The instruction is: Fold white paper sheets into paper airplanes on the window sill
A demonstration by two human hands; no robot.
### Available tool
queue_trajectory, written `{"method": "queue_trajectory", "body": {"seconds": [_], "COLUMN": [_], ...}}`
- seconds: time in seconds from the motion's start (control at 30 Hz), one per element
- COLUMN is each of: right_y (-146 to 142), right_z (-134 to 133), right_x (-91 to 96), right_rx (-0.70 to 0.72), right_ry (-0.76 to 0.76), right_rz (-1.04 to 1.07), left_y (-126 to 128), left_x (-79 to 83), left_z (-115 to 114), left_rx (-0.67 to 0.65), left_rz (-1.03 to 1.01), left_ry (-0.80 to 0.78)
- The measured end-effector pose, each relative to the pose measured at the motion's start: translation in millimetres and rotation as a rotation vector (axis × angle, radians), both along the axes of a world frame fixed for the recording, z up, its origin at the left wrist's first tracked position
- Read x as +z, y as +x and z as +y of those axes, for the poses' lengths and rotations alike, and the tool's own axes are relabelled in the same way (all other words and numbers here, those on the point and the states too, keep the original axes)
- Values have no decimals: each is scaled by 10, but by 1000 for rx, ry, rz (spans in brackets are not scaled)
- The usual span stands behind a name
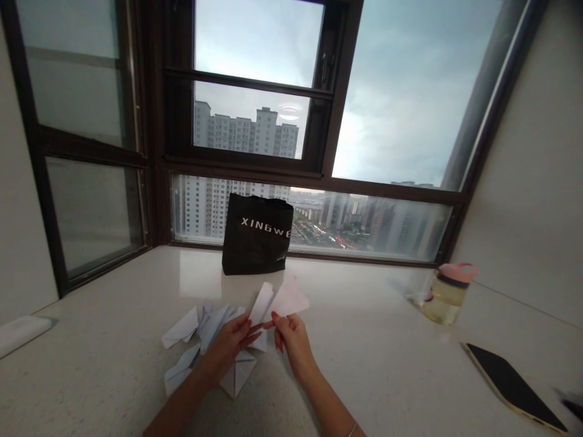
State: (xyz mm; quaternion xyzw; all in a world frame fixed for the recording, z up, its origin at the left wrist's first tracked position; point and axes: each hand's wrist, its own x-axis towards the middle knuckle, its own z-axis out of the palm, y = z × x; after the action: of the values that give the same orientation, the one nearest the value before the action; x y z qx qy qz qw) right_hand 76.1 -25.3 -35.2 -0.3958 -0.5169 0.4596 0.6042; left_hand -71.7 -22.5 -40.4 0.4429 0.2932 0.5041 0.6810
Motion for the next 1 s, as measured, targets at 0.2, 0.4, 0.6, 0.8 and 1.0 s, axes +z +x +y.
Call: {"method": "queue_trajectory", "body": {"seconds": [0.2,0.4,0.6,0.8,1.0], "right_y": [-69,-58,-85,-70,-81], "right_z": [41,12,9,25,28], "right_x": [-97,-59,-25,-48,-81], "right_rx": [-17,-17,8,18,10], "right_ry": [-77,-114,-141,-127,-109], "right_rz": [-103,-122,-195,-234,-224], "left_y": [59,89,98,74,89], "left_x": [0,-62,-106,-94,-122], "left_z": [-84,-66,-39,-41,-35], "left_rx": [-110,-129,-124,-93,-41], "left_rz": [-63,-189,-226,-228,-170], "left_ry": [7,-4,-49,-106,-105]}}
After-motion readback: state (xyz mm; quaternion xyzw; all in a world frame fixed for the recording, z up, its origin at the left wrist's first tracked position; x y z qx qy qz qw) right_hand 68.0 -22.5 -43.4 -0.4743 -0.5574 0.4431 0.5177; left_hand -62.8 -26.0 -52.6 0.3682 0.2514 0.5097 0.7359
